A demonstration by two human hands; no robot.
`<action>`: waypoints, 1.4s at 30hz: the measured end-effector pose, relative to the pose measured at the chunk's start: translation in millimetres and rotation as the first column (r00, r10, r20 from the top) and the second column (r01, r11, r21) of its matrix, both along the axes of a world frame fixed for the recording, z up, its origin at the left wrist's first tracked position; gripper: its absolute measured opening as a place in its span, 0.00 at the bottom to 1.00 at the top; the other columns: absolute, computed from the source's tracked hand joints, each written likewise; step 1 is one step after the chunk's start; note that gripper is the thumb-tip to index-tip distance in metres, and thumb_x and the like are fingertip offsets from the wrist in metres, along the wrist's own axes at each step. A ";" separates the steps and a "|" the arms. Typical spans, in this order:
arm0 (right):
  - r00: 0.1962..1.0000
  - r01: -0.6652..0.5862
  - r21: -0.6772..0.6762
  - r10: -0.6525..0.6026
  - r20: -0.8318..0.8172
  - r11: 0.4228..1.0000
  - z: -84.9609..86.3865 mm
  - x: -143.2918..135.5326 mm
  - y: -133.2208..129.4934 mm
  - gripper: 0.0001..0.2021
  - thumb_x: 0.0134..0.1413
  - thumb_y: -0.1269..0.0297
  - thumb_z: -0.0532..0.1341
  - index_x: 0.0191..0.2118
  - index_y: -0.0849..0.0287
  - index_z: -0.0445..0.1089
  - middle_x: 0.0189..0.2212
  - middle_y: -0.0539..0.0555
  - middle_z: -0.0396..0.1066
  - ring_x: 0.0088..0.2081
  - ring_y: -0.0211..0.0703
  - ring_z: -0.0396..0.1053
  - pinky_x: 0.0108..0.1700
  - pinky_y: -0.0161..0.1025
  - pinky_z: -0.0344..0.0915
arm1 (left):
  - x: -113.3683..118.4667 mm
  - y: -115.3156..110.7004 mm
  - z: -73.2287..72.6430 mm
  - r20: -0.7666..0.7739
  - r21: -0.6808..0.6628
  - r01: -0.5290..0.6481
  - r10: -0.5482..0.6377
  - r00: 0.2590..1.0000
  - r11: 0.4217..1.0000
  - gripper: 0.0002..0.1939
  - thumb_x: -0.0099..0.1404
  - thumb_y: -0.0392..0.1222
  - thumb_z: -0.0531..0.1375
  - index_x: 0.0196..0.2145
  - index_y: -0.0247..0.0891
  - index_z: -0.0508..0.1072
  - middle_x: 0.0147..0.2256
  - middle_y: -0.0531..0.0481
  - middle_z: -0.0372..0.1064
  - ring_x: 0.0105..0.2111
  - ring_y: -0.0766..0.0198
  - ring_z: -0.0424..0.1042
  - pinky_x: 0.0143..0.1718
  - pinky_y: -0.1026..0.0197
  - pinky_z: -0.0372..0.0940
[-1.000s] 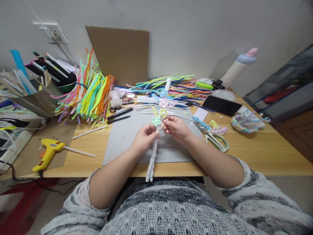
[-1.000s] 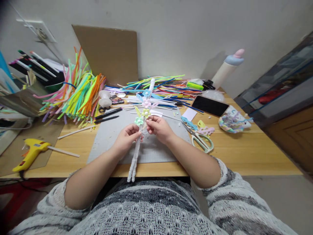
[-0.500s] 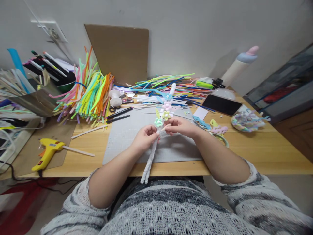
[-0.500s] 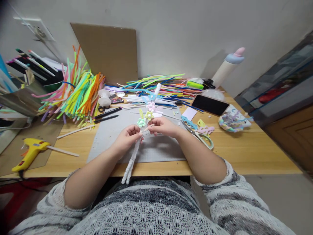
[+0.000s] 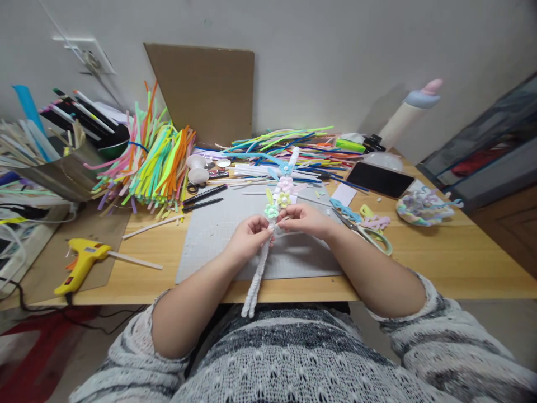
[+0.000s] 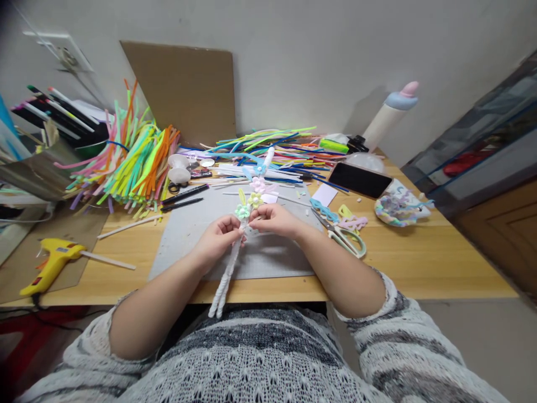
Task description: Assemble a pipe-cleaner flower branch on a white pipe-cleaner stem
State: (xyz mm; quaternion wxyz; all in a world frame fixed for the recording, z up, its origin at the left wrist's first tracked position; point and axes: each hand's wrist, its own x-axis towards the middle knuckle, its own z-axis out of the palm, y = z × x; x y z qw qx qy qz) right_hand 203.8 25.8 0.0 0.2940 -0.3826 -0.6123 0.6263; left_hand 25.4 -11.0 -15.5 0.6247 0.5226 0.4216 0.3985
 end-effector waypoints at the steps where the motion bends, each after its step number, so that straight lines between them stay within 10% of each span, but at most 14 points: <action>1: 1.000 0.003 0.004 -0.003 0.002 1.000 -0.3 -0.2 0.1 0.09 0.37 0.65 0.66 0.27 0.64 0.70 0.20 0.47 0.67 0.22 0.30 0.61 0.27 0.31 0.57 | 0.1 0.1 -0.2 -0.001 -0.003 -0.003 0.003 1.000 1.000 0.11 0.51 0.42 0.61 0.26 0.36 0.61 0.19 0.55 0.65 0.19 0.69 0.67 0.20 0.68 0.53; 32: 0.969 0.203 -0.036 -0.207 -0.135 0.978 -10.2 -2.1 3.3 0.12 0.41 0.58 0.64 0.24 0.62 0.67 0.18 0.48 0.65 0.21 0.31 0.58 0.27 0.33 0.53 | -0.5 -2.1 11.9 0.052 0.022 -0.146 0.145 0.988 0.989 0.10 0.51 0.40 0.61 0.27 0.36 0.62 0.20 0.55 0.67 0.19 0.70 0.66 0.22 0.68 0.56; 42: 0.985 0.022 0.039 -0.015 -0.171 0.999 -5.0 -8.0 -2.9 0.07 0.41 0.64 0.65 0.24 0.63 0.70 0.24 0.49 0.67 0.25 0.32 0.63 0.30 0.33 0.59 | 0.0 -1.4 6.1 0.055 0.011 -0.080 0.080 0.995 0.997 0.10 0.51 0.41 0.61 0.25 0.35 0.62 0.20 0.55 0.66 0.19 0.70 0.66 0.21 0.68 0.56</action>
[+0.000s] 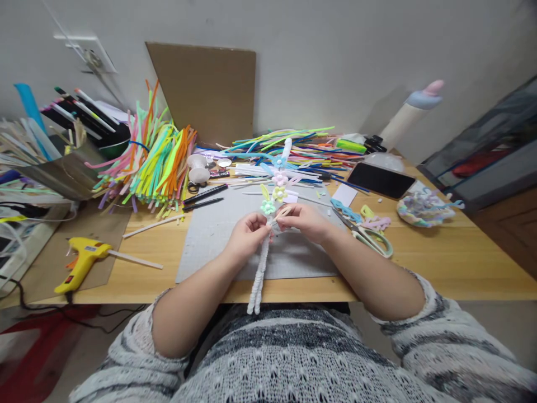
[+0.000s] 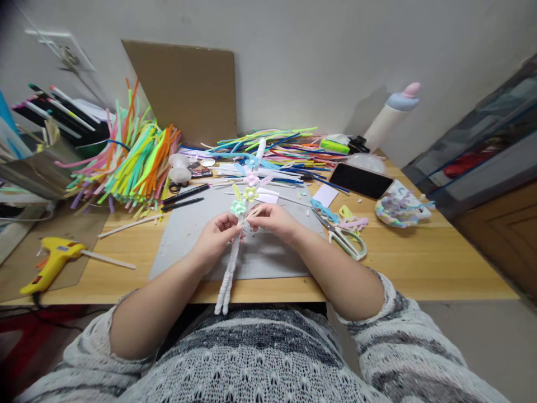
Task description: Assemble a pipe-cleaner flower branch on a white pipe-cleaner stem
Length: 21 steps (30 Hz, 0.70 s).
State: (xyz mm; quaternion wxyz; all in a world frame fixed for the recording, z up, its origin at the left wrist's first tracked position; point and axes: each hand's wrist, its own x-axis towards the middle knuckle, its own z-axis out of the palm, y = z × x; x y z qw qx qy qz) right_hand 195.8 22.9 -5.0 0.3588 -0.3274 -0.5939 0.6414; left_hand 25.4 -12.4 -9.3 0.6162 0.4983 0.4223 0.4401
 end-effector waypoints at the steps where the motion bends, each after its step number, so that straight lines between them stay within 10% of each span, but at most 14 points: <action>1: 1.000 0.012 -0.005 -0.012 -0.009 1.000 0.4 -1.4 -0.9 0.07 0.40 0.64 0.65 0.24 0.62 0.70 0.24 0.49 0.67 0.24 0.32 0.63 0.30 0.33 0.59 | -0.1 0.4 -0.9 -0.001 0.000 0.005 -0.005 1.000 1.000 0.10 0.51 0.41 0.61 0.26 0.35 0.62 0.20 0.55 0.67 0.19 0.70 0.67 0.21 0.68 0.55; 21: 0.993 0.102 -0.008 -0.102 0.064 0.995 -5.4 -2.6 -0.2 0.10 0.38 0.61 0.66 0.27 0.63 0.70 0.22 0.49 0.67 0.25 0.33 0.62 0.31 0.33 0.58 | 0.4 -1.8 3.5 -0.009 -0.050 -0.007 0.007 1.000 0.999 0.12 0.50 0.43 0.62 0.26 0.36 0.62 0.20 0.53 0.67 0.19 0.69 0.67 0.21 0.68 0.55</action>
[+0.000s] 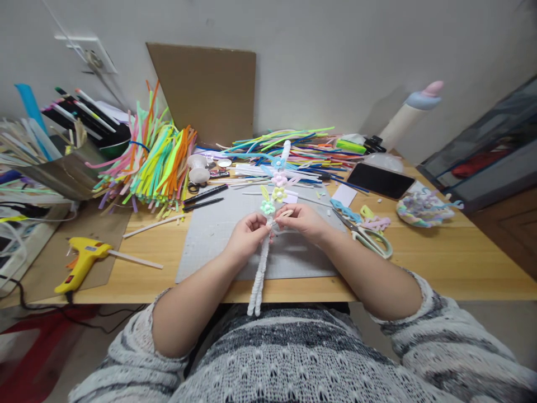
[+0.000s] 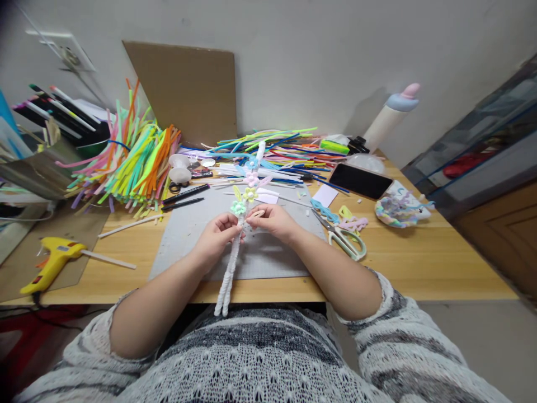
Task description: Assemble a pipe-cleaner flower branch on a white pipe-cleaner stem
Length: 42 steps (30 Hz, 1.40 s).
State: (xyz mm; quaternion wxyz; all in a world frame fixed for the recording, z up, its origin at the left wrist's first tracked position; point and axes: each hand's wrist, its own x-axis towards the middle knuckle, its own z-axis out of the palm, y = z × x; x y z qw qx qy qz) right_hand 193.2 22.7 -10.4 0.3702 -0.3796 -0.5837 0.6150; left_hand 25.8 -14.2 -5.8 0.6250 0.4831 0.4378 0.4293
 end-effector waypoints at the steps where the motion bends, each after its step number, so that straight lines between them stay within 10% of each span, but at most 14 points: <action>1: 1.000 0.009 0.030 -0.009 0.006 1.000 -0.4 -0.5 -0.2 0.10 0.39 0.61 0.65 0.25 0.63 0.70 0.22 0.49 0.67 0.25 0.33 0.62 0.31 0.33 0.58 | 0.2 -0.2 0.1 0.005 0.001 0.002 -0.002 1.000 1.000 0.12 0.50 0.43 0.62 0.26 0.36 0.62 0.20 0.54 0.67 0.20 0.69 0.67 0.22 0.68 0.56; 42: 0.974 0.201 0.135 -0.183 -0.135 0.970 -9.8 -18.5 -12.8 0.12 0.40 0.56 0.65 0.22 0.59 0.66 0.22 0.50 0.66 0.25 0.36 0.65 0.31 0.37 0.63 | 0.0 1.9 -1.1 0.035 -0.020 -0.023 0.024 0.999 1.000 0.14 0.48 0.45 0.64 0.27 0.35 0.65 0.23 0.52 0.69 0.21 0.69 0.68 0.21 0.68 0.57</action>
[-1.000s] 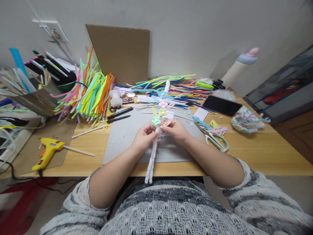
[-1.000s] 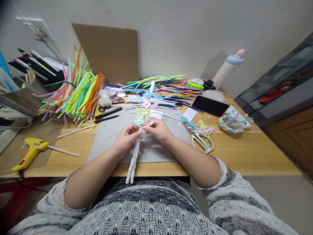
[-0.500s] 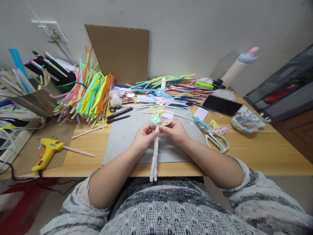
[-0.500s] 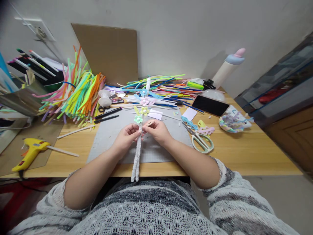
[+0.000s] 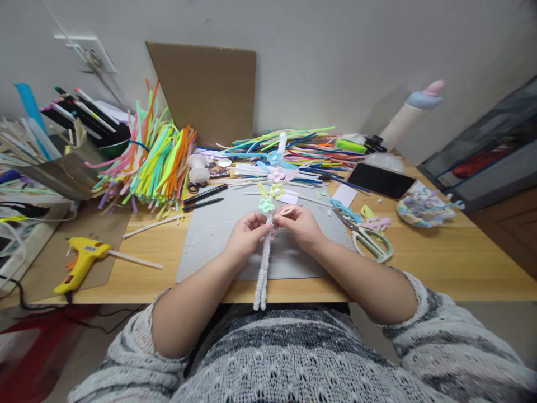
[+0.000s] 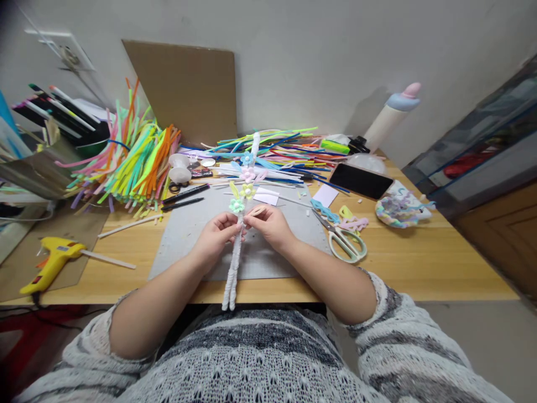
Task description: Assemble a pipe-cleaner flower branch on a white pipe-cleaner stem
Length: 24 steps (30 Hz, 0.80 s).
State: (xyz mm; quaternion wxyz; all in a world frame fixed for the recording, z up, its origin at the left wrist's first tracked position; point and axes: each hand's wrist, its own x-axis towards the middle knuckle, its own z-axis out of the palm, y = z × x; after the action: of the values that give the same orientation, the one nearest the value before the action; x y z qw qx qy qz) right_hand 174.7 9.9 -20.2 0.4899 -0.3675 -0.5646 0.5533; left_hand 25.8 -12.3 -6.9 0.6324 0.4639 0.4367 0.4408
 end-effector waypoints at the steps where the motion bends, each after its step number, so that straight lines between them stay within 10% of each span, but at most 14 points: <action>1: 1.000 -0.004 -0.001 0.004 -0.002 1.000 -0.4 -0.1 0.1 0.12 0.40 0.57 0.65 0.21 0.59 0.66 0.23 0.50 0.66 0.26 0.36 0.65 0.32 0.37 0.63 | -0.1 -0.1 0.4 0.001 0.001 -0.004 0.004 1.000 1.000 0.14 0.48 0.45 0.64 0.27 0.35 0.64 0.23 0.52 0.69 0.21 0.69 0.68 0.22 0.68 0.58; 24: 0.992 -0.112 -0.088 0.107 -0.060 0.990 -0.6 -0.7 2.7 0.10 0.41 0.62 0.65 0.29 0.61 0.67 0.22 0.49 0.69 0.27 0.36 0.66 0.33 0.36 0.62 | 2.8 -0.3 -5.6 0.093 0.111 -0.087 0.076 0.993 0.990 0.11 0.51 0.41 0.62 0.26 0.35 0.63 0.21 0.55 0.66 0.23 0.70 0.66 0.26 0.65 0.65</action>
State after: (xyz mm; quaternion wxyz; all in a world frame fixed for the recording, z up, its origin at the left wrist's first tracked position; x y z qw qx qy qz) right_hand 174.0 12.5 -20.8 0.4569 -0.3426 -0.5444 0.6144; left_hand 28.7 -12.5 -12.5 0.6046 0.4615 0.4008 0.5107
